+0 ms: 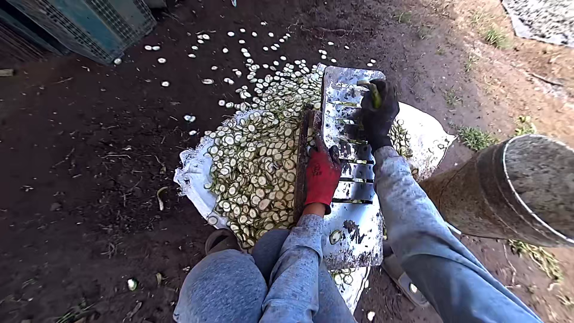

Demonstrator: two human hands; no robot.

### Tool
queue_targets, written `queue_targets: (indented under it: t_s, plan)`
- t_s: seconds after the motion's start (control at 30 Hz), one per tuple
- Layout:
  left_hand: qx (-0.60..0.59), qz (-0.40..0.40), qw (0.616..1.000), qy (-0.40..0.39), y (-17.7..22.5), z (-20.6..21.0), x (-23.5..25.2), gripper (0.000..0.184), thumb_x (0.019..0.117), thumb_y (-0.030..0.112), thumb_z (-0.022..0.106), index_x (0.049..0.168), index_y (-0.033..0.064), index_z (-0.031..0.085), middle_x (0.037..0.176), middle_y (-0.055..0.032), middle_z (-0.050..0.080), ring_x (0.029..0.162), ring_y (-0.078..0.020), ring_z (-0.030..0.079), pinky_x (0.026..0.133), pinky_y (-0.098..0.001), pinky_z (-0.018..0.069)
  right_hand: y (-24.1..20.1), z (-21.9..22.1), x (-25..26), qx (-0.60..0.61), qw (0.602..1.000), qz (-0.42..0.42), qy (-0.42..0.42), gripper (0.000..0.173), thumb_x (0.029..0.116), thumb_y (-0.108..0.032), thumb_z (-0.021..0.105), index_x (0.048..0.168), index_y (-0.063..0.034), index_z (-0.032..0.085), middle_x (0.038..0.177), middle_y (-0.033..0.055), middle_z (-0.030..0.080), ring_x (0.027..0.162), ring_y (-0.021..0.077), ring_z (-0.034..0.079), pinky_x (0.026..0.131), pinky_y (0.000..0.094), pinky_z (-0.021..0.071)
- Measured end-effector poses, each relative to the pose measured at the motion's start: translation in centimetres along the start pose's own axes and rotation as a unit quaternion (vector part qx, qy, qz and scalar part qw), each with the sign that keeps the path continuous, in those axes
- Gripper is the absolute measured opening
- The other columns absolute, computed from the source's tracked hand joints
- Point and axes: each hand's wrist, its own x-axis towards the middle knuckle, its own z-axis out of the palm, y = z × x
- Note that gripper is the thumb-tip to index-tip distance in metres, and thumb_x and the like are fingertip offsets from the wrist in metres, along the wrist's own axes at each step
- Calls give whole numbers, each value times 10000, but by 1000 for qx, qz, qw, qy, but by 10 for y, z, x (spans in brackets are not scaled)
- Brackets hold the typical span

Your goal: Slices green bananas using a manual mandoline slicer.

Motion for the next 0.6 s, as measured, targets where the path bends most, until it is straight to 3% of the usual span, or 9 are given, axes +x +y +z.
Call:
queue_targets:
  t_s: [0.07, 0.17, 0.23, 0.3, 0.33, 0.4, 0.47, 0.53, 0.6]
  plan:
    - [-2, 7, 1000, 1, 4, -4, 2, 692, 1099, 394, 423, 1655, 141, 99, 1421, -294, 517, 1138, -452, 651, 893, -601, 560, -10, -9, -14, 18, 1000, 9, -7, 225, 931, -93, 635, 1124, -7, 714, 1060, 182, 710, 1017, 301, 681, 877, 407, 558]
    - [-6, 4, 1000, -2, 9, -5, 1, 692, 1097, 380, 435, 1651, 130, 105, 1404, -310, 517, 1126, -464, 649, 872, -602, 565, -42, -72, -120, 89, 996, 14, -21, 235, 923, -135, 701, 1117, -4, 713, 1099, 152, 702, 1051, 242, 671, 921, 377, 564]
    - [-5, 2, 1000, -6, 11, -6, 0, 702, 1093, 365, 454, 1649, 110, 108, 1390, -322, 516, 1127, -472, 642, 880, -604, 558, -65, -116, -198, 127, 991, 32, -18, 260, 883, -245, 736, 1049, -45, 727, 1062, 92, 731, 1067, 161, 672, 960, 298, 544]
    - [2, -6, 1000, -10, 13, -6, 2, 717, 1094, 374, 454, 1656, 127, 84, 1407, -319, 507, 1138, -468, 638, 886, -607, 554, -74, -133, -221, 147, 988, 31, -33, 243, 909, -299, 723, 1046, -99, 708, 1052, 35, 713, 1086, 87, 652, 975, 220, 524]
    - [2, -8, 1000, -10, 12, -4, 1, 716, 1094, 377, 451, 1658, 141, 80, 1409, -316, 508, 1127, -468, 643, 869, -609, 558, -68, -127, -212, 139, 990, 17, -31, 225, 902, -273, 721, 1021, -83, 711, 1027, 48, 718, 1067, 105, 658, 968, 231, 526]
    - [5, -7, 1000, -7, 8, 0, -1, 707, 1088, 400, 447, 1654, 172, 92, 1401, -300, 516, 1114, -458, 650, 857, -606, 565, -42, -91, -164, 95, 995, -34, -20, 197, 858, -191, 725, 973, -31, 730, 976, 109, 731, 998, 213, 677, 946, 355, 525]
    - [0, -4, 1000, -13, 12, -4, 2, 696, 1095, 371, 450, 1652, 126, 111, 1397, -322, 511, 1150, -479, 630, 884, -616, 552, -16, -45, -93, 39, 997, -70, -20, 175, 870, -156, 703, 982, -28, 747, 947, 143, 728, 945, 295, 670, 909, 455, 499]
    - [-1, -4, 1000, -13, 12, -3, 3, 692, 1099, 378, 441, 1650, 120, 112, 1396, -316, 515, 1154, -474, 632, 894, -606, 555, -5, -15, -34, -19, 998, -35, -55, 196, 916, -164, 654, 1043, -48, 748, 998, 162, 718, 1004, 350, 658, 920, 512, 481]
    - [-3, 2, 1000, -9, 10, -4, 5, 688, 1099, 367, 437, 1651, 120, 108, 1400, -310, 519, 1134, -467, 644, 883, -608, 558, -8, -7, -16, -23, 997, 2, -78, 219, 938, -183, 635, 1084, -59, 741, 1052, 159, 709, 1067, 352, 645, 952, 524, 477]
